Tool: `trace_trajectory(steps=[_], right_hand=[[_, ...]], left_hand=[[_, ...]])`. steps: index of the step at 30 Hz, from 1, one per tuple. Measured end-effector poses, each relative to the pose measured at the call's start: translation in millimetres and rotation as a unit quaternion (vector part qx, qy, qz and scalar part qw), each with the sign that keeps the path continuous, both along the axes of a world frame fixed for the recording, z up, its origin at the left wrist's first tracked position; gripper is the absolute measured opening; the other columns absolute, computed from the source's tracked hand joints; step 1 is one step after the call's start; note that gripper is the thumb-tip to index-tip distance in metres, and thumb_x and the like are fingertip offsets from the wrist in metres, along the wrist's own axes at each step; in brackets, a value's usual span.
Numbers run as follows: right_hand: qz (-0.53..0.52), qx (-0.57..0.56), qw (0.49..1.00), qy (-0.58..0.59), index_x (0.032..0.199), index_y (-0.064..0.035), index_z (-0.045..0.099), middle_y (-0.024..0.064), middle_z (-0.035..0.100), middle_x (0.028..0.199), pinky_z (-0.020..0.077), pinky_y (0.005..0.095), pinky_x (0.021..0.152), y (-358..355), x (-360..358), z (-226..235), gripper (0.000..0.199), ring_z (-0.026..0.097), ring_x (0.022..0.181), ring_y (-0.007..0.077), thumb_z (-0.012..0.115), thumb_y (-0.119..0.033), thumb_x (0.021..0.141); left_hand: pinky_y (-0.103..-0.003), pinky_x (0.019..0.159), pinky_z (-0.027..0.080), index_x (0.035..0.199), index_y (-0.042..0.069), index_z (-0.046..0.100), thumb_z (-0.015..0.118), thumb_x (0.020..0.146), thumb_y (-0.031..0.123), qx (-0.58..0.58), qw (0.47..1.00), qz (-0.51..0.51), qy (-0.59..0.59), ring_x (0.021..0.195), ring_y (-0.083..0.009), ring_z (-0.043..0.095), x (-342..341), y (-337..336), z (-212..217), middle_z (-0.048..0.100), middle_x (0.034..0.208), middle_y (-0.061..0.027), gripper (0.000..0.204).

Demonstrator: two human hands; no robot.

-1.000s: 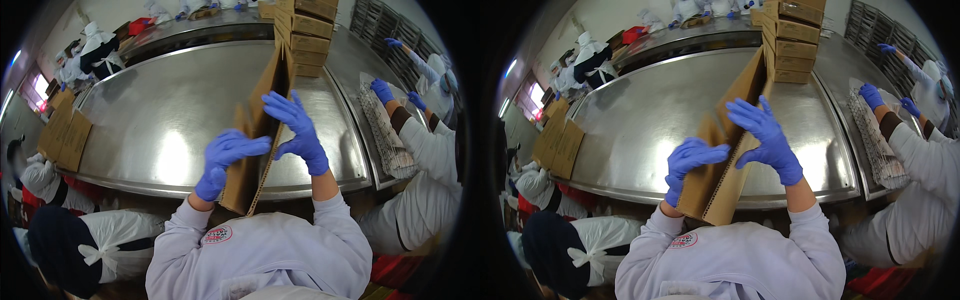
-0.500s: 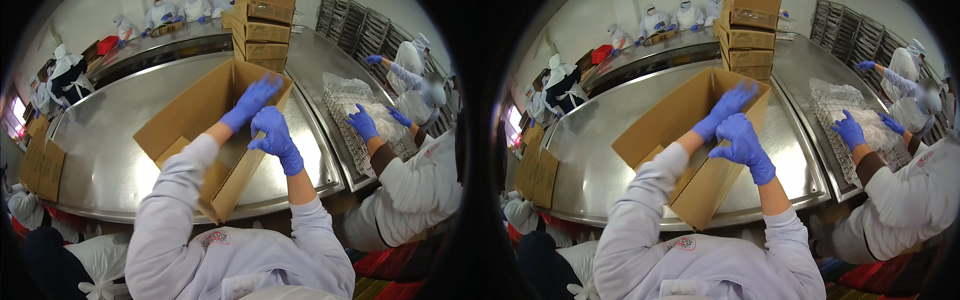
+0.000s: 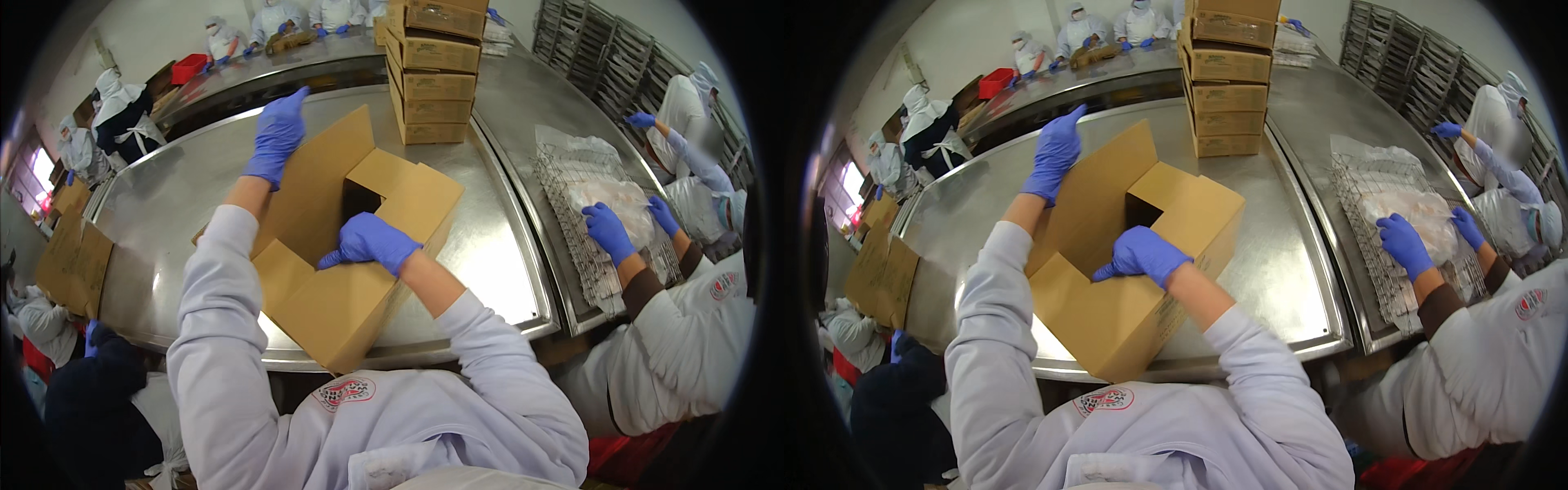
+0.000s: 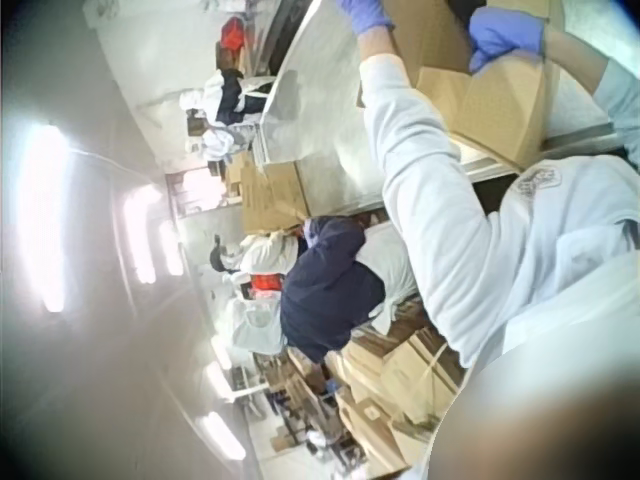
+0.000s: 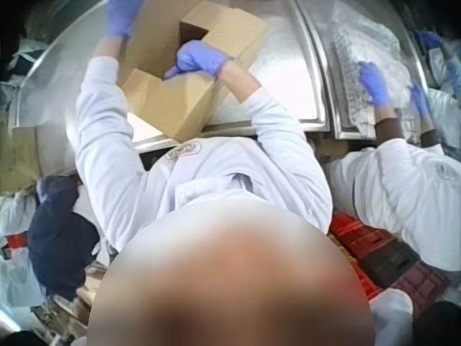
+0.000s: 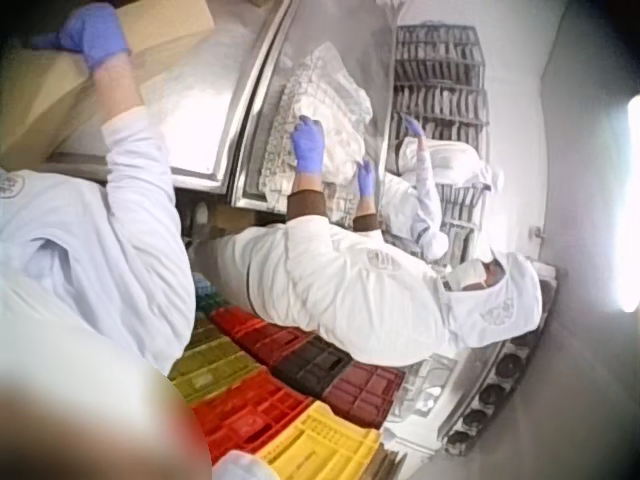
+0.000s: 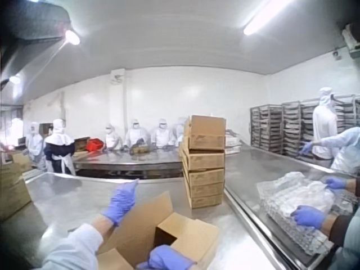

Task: The person assembles flat cardboard boxes by folding and tucking flaps to form rectangular containers. They repeatedly pick up flat-packed boxes, fold the sides, and stack the finished boxes on a stainless steel table. Other workers in white coats and gloves are visible in the background performing similar tasks.

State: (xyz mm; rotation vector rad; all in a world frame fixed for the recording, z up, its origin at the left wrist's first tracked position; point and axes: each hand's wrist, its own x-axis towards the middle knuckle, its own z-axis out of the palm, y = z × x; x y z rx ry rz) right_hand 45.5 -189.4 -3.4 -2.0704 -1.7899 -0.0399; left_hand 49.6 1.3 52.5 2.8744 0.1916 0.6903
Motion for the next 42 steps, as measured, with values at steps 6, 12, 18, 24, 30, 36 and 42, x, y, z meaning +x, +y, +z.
trace_trajectory(steps=[6,12,18,24,30,36,42], right_hand=[[-0.009,0.066,0.997,0.023,0.061,-0.0044,0.063,0.0185,0.056,0.062,0.0429,0.0404,0.069,-35,0,-37,0.043,0.056,0.062,0.031,0.06,-0.045,0.075],[0.208,-0.119,0.967,-0.089,0.079,-0.0063,0.064,0.0148,0.061,0.075,0.0425,0.0464,0.081,-77,1,-86,0.026,0.058,0.073,0.0317,0.045,-0.025,0.084],[-0.479,0.316,0.815,0.081,0.138,-0.0002,0.013,0.02,0.015,0.142,0.0166,0.0409,0.106,-144,75,-149,0.072,0.027,0.128,0.0288,0.042,-0.045,0.09],[-0.071,0.618,0.628,0.468,0.138,-0.0049,0.022,0.0084,0.035,0.136,0.0179,0.0321,0.106,-174,89,-13,0.085,0.032,0.125,0.0209,0.013,-0.069,0.082],[-0.11,0.549,0.541,0.627,0.131,0.0026,0.034,0.0121,0.04,0.132,0.0277,0.0335,0.102,-310,57,16,0.105,0.039,0.12,0.024,0.016,-0.082,0.071],[-0.284,0.503,0.57,0.584,0.118,-0.0043,0.051,0.0047,0.053,0.116,0.0343,0.0307,0.095,-359,75,-179,0.045,0.048,0.107,0.0151,0.043,-0.038,0.089],[-0.261,0.488,0.567,0.61,0.117,-0.0067,0.051,0.0057,0.053,0.115,0.0347,0.0334,0.095,-369,91,-194,0.042,0.047,0.11,0.0165,0.04,-0.037,0.09]], left_hand=[[-0.05,0.082,0.041,0.112,0.003,0.049,0.045,0.086,0.031,0.05,0.995,0.054,0.069,0.096,-0.0343,0.053,17,-33,-32,0.055,0.105,-0.0209,0.039],[-0.065,0.095,0.019,0.138,0.014,0.024,0.049,0.079,0.049,0.283,0.959,0.007,0.008,0.129,-0.0395,0.021,22,-92,-131,0.016,0.143,-0.0183,0.073],[-0.049,0.087,0.038,0.136,0.006,0.025,0.039,0.081,0.06,-0.086,0.988,0.1,0.078,0.11,-0.0438,0.044,29,-102,-81,0.042,0.122,-0.0304,0.078],[-0.039,0.082,0.043,0.122,-0.001,0.042,0.025,0.09,0.055,-0.028,0.93,-0.003,-0.367,0.096,-0.0353,0.057,48,-124,10,0.057,0.107,-0.0219,0.067],[-0.032,0.107,0.018,0.133,0.004,0.032,0.015,0.094,0.049,-0.648,0.662,-0.315,-0.206,0.128,-0.0194,0.027,-26,-225,-71,0.032,0.137,-0.0079,0.062],[-0.035,0.108,0.01,0.14,0.006,0.011,0.016,0.094,0.045,-0.839,0.504,-0.202,-0.024,0.134,-0.0224,0.01,-3,-260,-270,0.012,0.146,-0.0051,0.061],[-0.041,0.097,0.024,0.136,0.004,0.024,0.022,0.087,0.059,-0.825,0.547,-0.121,0.07,0.131,-0.0284,0.021,-10,-253,-218,0.022,0.141,-0.0142,0.074]])
